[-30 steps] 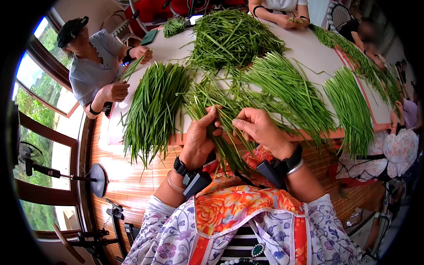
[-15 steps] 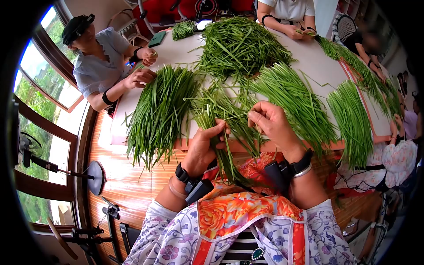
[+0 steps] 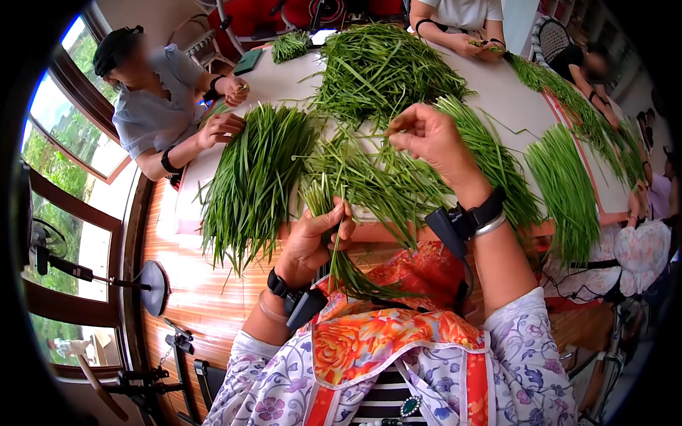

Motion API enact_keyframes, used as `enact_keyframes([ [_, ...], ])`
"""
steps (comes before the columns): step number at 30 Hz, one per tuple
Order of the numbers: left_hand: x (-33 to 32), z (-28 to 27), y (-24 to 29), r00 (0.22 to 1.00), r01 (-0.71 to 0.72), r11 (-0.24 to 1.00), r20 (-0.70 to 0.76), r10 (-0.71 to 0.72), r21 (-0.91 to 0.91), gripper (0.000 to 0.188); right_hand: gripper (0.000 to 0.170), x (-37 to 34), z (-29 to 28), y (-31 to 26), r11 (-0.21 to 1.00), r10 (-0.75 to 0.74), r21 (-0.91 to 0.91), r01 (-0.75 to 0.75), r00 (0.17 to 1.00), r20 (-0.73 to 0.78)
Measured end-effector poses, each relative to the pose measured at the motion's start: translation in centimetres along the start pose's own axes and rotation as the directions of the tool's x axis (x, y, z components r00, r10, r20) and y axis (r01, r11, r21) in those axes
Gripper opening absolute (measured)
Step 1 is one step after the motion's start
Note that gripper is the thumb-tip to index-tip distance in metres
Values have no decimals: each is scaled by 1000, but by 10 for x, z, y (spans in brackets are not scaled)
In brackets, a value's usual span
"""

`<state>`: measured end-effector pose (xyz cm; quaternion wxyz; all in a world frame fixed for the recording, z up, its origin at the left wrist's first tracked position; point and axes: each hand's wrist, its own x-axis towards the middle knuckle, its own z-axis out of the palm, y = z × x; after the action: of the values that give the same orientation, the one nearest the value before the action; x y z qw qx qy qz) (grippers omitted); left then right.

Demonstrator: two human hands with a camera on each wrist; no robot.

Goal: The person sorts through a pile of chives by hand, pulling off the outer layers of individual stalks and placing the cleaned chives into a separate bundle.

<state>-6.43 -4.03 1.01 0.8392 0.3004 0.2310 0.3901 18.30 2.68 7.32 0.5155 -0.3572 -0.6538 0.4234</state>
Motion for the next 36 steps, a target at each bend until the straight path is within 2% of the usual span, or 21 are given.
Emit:
enact_keyframes([
  [1, 1, 3, -1, 1000, -23, 1000, 4, 23, -1, 13, 16, 3, 4, 4, 988, -46, -141, 61, 994, 102],
  [2, 2, 5, -2, 999, -47, 999, 7, 47, -3, 13, 21, -2, 4, 1, 951, 7, -309, 28, 994, 110],
  [4, 3, 8, -2, 997, -77, 997, 16, 77, 14, 16, 17, -6, -10, -1, 862, 48, -507, -20, 998, 42],
  [6, 4, 6, -2, 998, -49, 998, 30, 50, -42, 17, 11, -13, -23, -6, 720, 53, -690, -76, 997, -54],
  [9, 8, 5, -4, 998, -38, 997, 46, 41, -67, 19, 13, -34, -37, 16, 563, 143, -820, -101, 989, -23],
  [10, 9, 6, -5, 998, -40, 997, 51, 44, -64, 19, 15, -42, -37, 21, 528, 168, -838, -134, 984, -51],
  [13, 11, 6, -8, 997, -45, 998, 61, 48, -48, 19, 18, -55, -35, 30, 419, 187, -902, -109, 982, -31],
  [14, 11, 7, -8, 997, -45, 998, 63, 47, -39, 19, 17, -56, -33, 31, 404, 223, -902, -148, 973, -60],
  [17, 11, 7, -9, 997, -23, 1000, 74, 24, -21, 18, 15, -55, -35, 33, 428, 192, -888, -169, 977, -94],
  [20, 11, 8, -8, 999, -11, 999, 52, 13, -35, 17, 13, -53, -49, 35, 643, 193, -740, -197, 977, -92],
  [23, 13, 10, -10, 999, -39, 999, 6, 40, -22, 17, 14, -52, -63, 40, 863, 294, -416, -286, 955, -47],
  [24, 15, 11, -10, 999, -44, 999, 14, 45, -28, 18, 12, -52, -64, 33, 856, 357, -403, -323, 934, 9],
  [27, 19, 14, -13, 998, -50, 998, 34, 52, -45, 18, 12, -57, -59, 12, 867, 498, -18, -498, 866, 49],
  [33, 27, 26, -12, 996, -81, 996, -26, 80, -35, 28, 11, -64, -41, 3, 866, 485, 69, -496, 864, 135],
  [34, 28, 30, -11, 995, -84, 996, -49, 83, -21, 31, 11, -63, -36, -2, 879, 460, 28, -476, 862, 211],
  [36, 33, 33, -13, 991, -109, 994, -87, 107, -27, 37, 13, -63, -21, -6, 913, 402, -25, -407, 888, 223],
])
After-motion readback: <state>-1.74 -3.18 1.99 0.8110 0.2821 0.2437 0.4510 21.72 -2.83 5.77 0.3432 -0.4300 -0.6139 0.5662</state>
